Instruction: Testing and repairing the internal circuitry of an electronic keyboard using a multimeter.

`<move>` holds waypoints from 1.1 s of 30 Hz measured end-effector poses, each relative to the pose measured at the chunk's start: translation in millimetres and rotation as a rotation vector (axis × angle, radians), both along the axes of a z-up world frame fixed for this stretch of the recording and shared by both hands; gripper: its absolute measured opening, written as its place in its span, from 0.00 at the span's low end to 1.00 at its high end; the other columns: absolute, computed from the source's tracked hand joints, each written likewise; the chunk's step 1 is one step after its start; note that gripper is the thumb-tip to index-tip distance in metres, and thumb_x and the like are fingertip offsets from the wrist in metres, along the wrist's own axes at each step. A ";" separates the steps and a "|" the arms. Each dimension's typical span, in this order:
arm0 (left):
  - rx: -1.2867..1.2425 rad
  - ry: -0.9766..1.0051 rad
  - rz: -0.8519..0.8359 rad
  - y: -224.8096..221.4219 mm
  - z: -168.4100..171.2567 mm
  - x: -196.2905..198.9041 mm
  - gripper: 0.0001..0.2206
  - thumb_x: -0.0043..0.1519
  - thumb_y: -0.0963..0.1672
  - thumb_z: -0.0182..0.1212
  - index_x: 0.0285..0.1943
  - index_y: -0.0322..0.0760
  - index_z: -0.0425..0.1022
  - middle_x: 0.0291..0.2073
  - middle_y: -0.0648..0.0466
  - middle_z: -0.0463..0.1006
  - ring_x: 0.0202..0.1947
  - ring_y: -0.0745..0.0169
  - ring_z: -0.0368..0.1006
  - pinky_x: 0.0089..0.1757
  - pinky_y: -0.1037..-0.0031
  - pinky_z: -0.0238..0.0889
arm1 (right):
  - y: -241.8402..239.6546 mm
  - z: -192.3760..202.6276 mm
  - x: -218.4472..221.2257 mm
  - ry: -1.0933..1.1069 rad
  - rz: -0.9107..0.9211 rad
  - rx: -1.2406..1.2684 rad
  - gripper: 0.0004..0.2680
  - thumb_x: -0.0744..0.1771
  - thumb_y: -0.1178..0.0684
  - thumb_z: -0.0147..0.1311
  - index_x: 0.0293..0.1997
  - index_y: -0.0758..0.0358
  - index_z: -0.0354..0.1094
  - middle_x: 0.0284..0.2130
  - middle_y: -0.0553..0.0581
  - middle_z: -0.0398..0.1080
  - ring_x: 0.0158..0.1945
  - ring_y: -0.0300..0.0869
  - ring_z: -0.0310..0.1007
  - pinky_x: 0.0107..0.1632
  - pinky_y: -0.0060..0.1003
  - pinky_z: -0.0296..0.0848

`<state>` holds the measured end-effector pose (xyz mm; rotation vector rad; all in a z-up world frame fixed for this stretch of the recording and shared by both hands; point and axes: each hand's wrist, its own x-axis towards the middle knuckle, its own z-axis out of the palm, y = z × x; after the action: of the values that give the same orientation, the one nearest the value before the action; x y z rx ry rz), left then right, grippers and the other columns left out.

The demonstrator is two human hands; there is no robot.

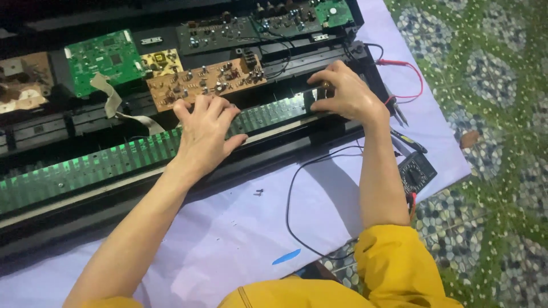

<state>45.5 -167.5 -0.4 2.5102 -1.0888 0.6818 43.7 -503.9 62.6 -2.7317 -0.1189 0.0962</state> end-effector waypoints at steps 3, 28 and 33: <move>-0.017 0.033 0.002 0.0 -0.8 -2.4 0.23 0.49 0.49 0.79 0.50 0.37 0.77 0.44 0.55 0.68 0.50 0.54 0.60 0.52 0.48 0.41 | 9.7 -1.8 -3.2 0.103 0.020 -0.094 0.24 0.57 0.48 0.74 0.58 0.53 0.73 0.53 0.61 0.66 0.56 0.59 0.68 0.49 0.54 0.75; 0.171 -0.076 0.144 11.7 11.3 2.8 0.33 0.46 0.64 0.73 0.55 0.47 0.82 0.54 0.55 0.75 0.57 0.52 0.64 0.52 0.56 0.46 | -24.7 38.4 -14.1 -0.089 -0.117 0.080 0.14 0.66 0.55 0.61 0.59 0.60 0.71 0.49 0.61 0.66 0.48 0.50 0.73 0.51 0.47 0.71; 0.305 0.052 0.139 23.4 19.0 2.7 0.31 0.43 0.57 0.76 0.56 0.50 0.80 0.49 0.53 0.72 0.53 0.47 0.65 0.51 0.46 0.52 | -40.3 55.1 -32.1 -0.164 -0.266 0.205 0.09 0.67 0.59 0.62 0.51 0.63 0.74 0.47 0.59 0.75 0.47 0.43 0.78 0.49 0.39 0.75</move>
<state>48.2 -144.1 18.6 2.8669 -1.0774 0.5158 11.6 -544.2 117.7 -2.5202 0.1789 -0.2038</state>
